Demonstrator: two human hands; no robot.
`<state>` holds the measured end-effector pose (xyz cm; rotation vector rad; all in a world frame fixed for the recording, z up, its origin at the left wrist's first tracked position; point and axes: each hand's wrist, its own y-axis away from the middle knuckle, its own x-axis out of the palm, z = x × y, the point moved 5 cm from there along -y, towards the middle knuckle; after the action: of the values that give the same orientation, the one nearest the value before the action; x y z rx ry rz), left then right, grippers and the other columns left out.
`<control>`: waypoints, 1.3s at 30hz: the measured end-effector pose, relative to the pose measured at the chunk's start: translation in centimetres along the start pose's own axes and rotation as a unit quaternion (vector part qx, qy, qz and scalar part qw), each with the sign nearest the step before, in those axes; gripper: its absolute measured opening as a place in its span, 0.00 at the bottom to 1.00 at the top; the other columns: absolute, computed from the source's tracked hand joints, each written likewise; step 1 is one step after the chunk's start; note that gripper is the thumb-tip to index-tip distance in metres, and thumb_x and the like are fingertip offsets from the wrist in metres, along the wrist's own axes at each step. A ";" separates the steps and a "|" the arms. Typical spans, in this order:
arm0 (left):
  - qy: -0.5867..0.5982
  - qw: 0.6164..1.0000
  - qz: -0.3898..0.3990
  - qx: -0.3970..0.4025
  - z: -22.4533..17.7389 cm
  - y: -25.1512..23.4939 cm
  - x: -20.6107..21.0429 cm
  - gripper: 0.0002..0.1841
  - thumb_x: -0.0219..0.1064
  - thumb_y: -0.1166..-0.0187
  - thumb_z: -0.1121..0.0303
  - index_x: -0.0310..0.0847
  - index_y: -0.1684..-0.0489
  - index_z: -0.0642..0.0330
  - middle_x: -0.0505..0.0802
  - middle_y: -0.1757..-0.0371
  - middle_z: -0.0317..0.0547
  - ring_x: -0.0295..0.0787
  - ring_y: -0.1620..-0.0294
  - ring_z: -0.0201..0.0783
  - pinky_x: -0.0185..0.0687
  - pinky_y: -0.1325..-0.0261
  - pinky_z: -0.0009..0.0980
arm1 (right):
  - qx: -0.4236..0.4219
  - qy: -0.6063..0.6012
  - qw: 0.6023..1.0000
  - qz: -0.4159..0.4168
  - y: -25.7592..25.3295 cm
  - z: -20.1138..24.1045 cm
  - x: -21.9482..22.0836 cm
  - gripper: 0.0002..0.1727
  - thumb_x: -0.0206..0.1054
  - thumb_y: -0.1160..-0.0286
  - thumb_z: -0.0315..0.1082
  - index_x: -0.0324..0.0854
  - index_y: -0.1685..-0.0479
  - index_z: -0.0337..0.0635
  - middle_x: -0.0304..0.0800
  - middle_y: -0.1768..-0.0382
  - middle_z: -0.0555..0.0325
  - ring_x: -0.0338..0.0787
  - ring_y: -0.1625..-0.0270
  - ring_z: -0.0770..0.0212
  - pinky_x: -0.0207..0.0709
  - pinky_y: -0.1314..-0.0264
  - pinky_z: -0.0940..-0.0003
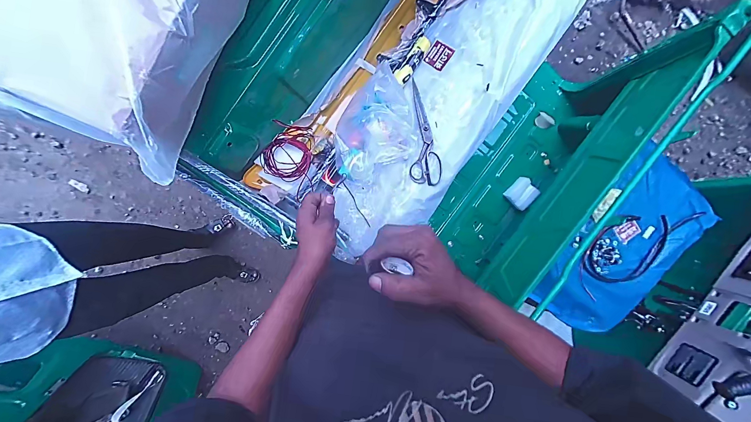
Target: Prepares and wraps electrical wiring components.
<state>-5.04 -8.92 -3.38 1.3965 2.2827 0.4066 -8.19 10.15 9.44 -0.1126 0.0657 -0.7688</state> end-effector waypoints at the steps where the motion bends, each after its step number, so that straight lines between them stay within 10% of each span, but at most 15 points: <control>1: 0.028 0.999 0.019 0.027 -1.3 0.1 0.5 0.08 0.56 0.09 0.65 0.75 0.57 0.57 0.78 0.71 0.37 0.73 0.77 0.31 0.76 0.69 0.31 | 0.037 0.010 0.999 -0.030 -0.2 -1.3 -2.6 0.13 0.68 0.26 0.38 0.91 0.65 0.36 0.88 0.71 0.60 0.85 0.66 0.71 0.80 0.63 0.73; 4: 0.081 0.996 0.034 -0.014 -1.3 1.4 -0.5 0.11 0.52 0.07 0.67 0.81 0.46 0.60 0.81 0.68 0.38 0.75 0.77 0.31 0.79 0.68 0.29 | 0.229 0.148 0.956 -0.111 1.7 -9.3 -7.5 0.13 0.70 0.22 0.42 0.90 0.68 0.44 0.87 0.78 0.60 0.82 0.77 0.64 0.74 0.74 0.62; 7: 0.153 0.984 0.045 -0.082 -0.4 1.5 -1.0 0.12 0.57 0.10 0.71 0.88 0.54 0.66 0.87 0.71 0.42 0.79 0.75 0.33 0.82 0.65 0.30 | 0.277 0.310 0.908 -0.044 1.8 -18.2 -7.9 0.21 0.74 0.28 0.55 0.91 0.56 0.45 0.91 0.58 0.52 0.91 0.51 0.53 0.83 0.45 0.47; 11: 0.265 0.949 0.094 -0.145 -0.6 2.2 -1.0 0.10 0.61 0.13 0.73 0.88 0.52 0.69 0.91 0.64 0.48 0.87 0.68 0.37 0.88 0.56 0.35 | 0.309 0.403 0.858 0.075 -0.6 -24.5 -5.0 0.37 0.82 0.43 0.63 0.85 0.39 0.46 0.84 0.42 0.46 0.86 0.39 0.43 0.84 0.42 0.41; 14: 0.275 0.932 0.119 -0.204 -0.6 2.8 -0.7 0.09 0.63 0.16 0.74 0.89 0.53 0.71 0.93 0.63 0.52 0.90 0.65 0.39 0.90 0.52 0.36 | 0.312 0.419 0.850 0.069 -2.6 -21.0 -4.6 0.34 0.84 0.42 0.51 0.84 0.37 0.43 0.82 0.33 0.44 0.86 0.35 0.40 0.84 0.41 0.39; 21: 0.257 0.923 0.186 -0.219 -1.4 4.5 0.0 0.04 0.67 0.23 0.82 0.89 0.60 0.72 0.95 0.62 0.55 0.94 0.63 0.41 0.92 0.49 0.37 | -0.073 0.205 0.969 0.118 -4.5 -6.3 -3.0 0.28 0.80 0.37 0.24 0.86 0.32 0.42 0.88 0.30 0.55 0.77 0.19 0.53 0.63 0.09 0.53; 27: 0.236 0.930 0.196 -0.201 -2.5 5.6 0.8 0.07 0.69 0.30 0.88 0.85 0.73 0.67 0.94 0.69 0.51 0.93 0.68 0.40 0.93 0.54 0.37 | 0.012 0.009 0.997 0.080 -2.5 -5.3 -2.7 0.24 0.75 0.35 0.17 0.86 0.36 0.34 0.90 0.39 0.48 0.93 0.48 0.58 0.91 0.45 0.61; 32: 0.230 0.928 0.230 -0.181 -2.2 7.0 1.6 0.11 0.69 0.32 0.88 0.82 0.81 0.63 0.93 0.73 0.47 0.92 0.71 0.38 0.93 0.56 0.36 | 0.030 -0.093 0.994 0.045 -0.2 -4.7 -2.1 0.28 0.76 0.40 0.12 0.83 0.34 0.32 0.90 0.39 0.46 0.94 0.48 0.54 0.91 0.42 0.58; 39: 0.206 0.938 0.248 -0.127 -1.6 8.6 1.3 0.07 0.70 0.24 0.80 0.82 0.72 0.62 0.93 0.69 0.46 0.92 0.68 0.37 0.93 0.54 0.38 | 0.036 -0.091 0.995 0.003 1.1 -4.3 -1.5 0.09 0.73 0.27 0.21 0.89 0.50 0.29 0.94 0.58 0.48 0.94 0.61 0.60 0.92 0.53 0.64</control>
<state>0.21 -3.98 1.67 1.8734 2.0374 1.2103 -8.89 11.67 5.05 -0.1131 -0.1345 -0.7506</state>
